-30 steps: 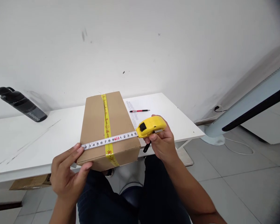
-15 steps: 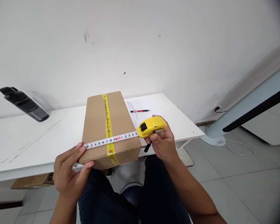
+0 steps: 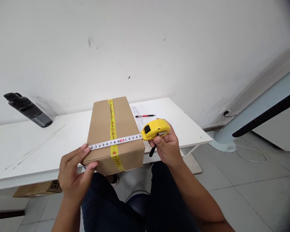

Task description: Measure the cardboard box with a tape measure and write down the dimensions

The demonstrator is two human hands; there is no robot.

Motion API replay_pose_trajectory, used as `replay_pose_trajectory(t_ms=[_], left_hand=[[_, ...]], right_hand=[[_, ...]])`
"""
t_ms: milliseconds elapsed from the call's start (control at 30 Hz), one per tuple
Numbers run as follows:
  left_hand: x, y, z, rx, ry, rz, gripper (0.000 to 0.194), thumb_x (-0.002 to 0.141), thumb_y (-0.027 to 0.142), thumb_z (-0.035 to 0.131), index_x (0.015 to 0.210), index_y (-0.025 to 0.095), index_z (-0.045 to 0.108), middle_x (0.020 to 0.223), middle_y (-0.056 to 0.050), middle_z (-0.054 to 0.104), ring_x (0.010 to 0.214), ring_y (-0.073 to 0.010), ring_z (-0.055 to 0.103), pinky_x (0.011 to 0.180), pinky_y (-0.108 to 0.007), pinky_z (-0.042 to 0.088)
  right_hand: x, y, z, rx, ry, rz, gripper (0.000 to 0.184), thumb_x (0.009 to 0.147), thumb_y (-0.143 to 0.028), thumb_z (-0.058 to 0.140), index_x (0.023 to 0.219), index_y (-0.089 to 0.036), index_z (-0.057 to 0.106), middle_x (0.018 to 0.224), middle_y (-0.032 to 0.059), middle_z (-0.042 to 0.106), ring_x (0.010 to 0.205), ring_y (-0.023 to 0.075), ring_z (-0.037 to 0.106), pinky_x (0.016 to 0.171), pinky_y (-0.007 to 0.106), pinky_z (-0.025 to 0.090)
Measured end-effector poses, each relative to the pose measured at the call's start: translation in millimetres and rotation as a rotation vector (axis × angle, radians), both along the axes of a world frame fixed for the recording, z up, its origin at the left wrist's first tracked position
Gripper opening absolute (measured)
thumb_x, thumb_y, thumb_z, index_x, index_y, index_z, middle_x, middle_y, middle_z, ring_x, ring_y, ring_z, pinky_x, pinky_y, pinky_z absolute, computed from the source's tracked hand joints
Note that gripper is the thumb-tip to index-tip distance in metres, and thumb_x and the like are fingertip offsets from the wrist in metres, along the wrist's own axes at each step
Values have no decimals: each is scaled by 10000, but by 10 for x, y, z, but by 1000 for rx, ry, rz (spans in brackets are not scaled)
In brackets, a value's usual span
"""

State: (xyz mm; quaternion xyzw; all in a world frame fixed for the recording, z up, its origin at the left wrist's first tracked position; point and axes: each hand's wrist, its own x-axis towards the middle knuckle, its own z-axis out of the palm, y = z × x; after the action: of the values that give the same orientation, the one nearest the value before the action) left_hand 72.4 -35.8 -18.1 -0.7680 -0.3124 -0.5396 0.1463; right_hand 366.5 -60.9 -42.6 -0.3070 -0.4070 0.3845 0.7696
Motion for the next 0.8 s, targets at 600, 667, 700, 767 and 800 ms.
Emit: replay_pose_trajectory(t_ms=[600,667,700,767,800], left_hand=[[-72,1151,591,-370,36,258,193,917,404,697,1008,235,713,1083,-26,730,682,-141,572,695,-315,468],[-141,1104,697,-300,122,298,149,942,373,670,980,238,718,1026,-25,745,699,-164,602,687,-326,456],[-171,993,734,-209,165,314,126,951,352,666,975,241,719,990,-26,755,719,-179,625,697,-335,457],[-204,606,738,41,238,311,74,949,298,688,995,247,715,938,-30,773,767,-206,669,742,-358,474],[-199,356,693,156,263,262,111,916,246,731,1025,250,708,939,-29,783,790,-211,685,769,-364,493]], right_hand=[[-302,938,458,-36,-222,88,624,767,-601,814,1180,-268,485,1046,4,605,832,144,619,657,269,581],[-340,917,492,-26,-278,83,571,828,-584,763,1203,-268,471,1057,14,613,790,146,622,696,304,589],[-352,831,484,-10,-300,62,546,861,-573,736,1225,-268,469,1064,23,618,778,151,627,720,325,592],[-373,505,379,44,-328,1,511,908,-544,704,1277,-276,472,1090,49,635,795,177,651,775,370,599],[-386,281,275,84,-334,-43,523,900,-521,728,1296,-287,479,1134,70,643,875,208,675,812,392,603]])
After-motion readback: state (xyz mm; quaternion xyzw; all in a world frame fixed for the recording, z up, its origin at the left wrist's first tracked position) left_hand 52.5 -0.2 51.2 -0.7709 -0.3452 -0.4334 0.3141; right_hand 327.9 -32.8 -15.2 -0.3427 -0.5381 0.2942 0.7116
